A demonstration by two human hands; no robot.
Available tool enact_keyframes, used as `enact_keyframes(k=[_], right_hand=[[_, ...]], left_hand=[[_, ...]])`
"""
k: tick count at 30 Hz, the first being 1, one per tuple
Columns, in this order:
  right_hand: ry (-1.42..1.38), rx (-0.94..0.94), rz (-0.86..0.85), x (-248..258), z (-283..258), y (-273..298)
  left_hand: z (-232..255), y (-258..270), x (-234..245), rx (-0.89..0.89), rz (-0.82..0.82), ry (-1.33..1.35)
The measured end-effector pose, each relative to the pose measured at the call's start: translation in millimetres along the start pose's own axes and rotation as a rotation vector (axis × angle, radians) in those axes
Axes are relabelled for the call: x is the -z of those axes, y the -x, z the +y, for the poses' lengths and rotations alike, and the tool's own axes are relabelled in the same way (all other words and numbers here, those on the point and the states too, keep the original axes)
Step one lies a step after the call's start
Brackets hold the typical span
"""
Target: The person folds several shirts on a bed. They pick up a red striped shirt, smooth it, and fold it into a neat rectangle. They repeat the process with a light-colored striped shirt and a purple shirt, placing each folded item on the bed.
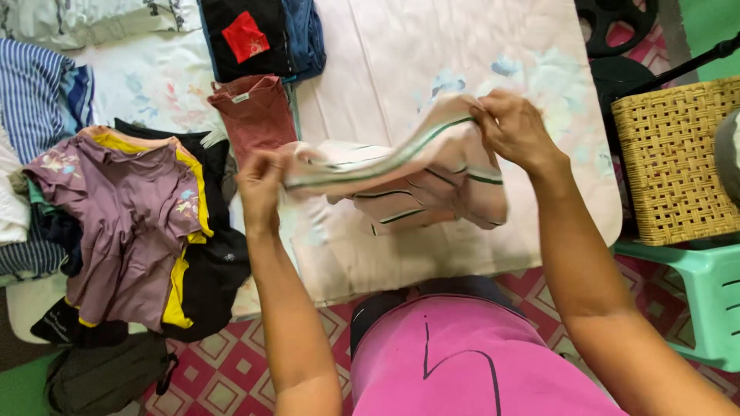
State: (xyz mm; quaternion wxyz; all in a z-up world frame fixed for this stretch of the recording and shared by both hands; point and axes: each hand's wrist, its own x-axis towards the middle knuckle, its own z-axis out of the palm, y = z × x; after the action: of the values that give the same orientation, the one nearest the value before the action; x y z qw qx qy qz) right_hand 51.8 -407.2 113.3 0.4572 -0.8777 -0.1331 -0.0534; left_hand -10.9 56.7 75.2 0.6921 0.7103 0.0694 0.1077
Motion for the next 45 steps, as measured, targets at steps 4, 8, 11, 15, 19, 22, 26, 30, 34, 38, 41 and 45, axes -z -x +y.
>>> enact_keyframes(k=[4, 8, 11, 15, 19, 22, 26, 30, 34, 38, 41, 45], right_hand=[[0.424, 0.168, 0.101, -10, -45, -33], [-0.298, -0.021, 0.059, -7, -91, -57], [-0.508, 0.05, 0.004, -8, -71, -71], [-0.697, 0.128, -0.068, -30, 35, -66], [-0.593, -0.043, -0.05, -81, 162, -43], [-0.734, -0.631, 0.016, -118, 228, -8], [-0.856, -0.927, 0.072, -167, 349, 22], [-0.989, -0.85, 0.142, -159, 345, 19], [-0.679, -0.632, 0.151, -118, 294, -25], [-0.44, -0.265, 0.231, -84, 264, -35], [-0.199, -0.304, 0.14, -85, 297, 14], [0.103, -0.597, 0.152, -117, 346, 160]], left_hand=[[28, -15, 51, -0.164, 0.463, 0.146], [158, 30, 57, -0.399, 0.475, -0.002], [204, 115, 61, -0.387, 0.195, -0.179], [201, 161, -24, 0.138, -0.768, -0.343], [41, 179, -149, 0.379, -0.844, -0.207], [-84, 208, -200, 0.448, -0.734, -0.556], [-171, 225, -228, 0.404, -0.708, -0.872], [-185, 230, -256, 0.399, -0.796, -0.955], [-194, 232, -315, 0.331, -0.822, -0.866], [-191, 228, -349, 0.193, -0.736, -0.497], [-237, 230, -319, 0.415, -0.563, -0.486], [-301, 237, -195, 0.592, 0.037, -0.779]])
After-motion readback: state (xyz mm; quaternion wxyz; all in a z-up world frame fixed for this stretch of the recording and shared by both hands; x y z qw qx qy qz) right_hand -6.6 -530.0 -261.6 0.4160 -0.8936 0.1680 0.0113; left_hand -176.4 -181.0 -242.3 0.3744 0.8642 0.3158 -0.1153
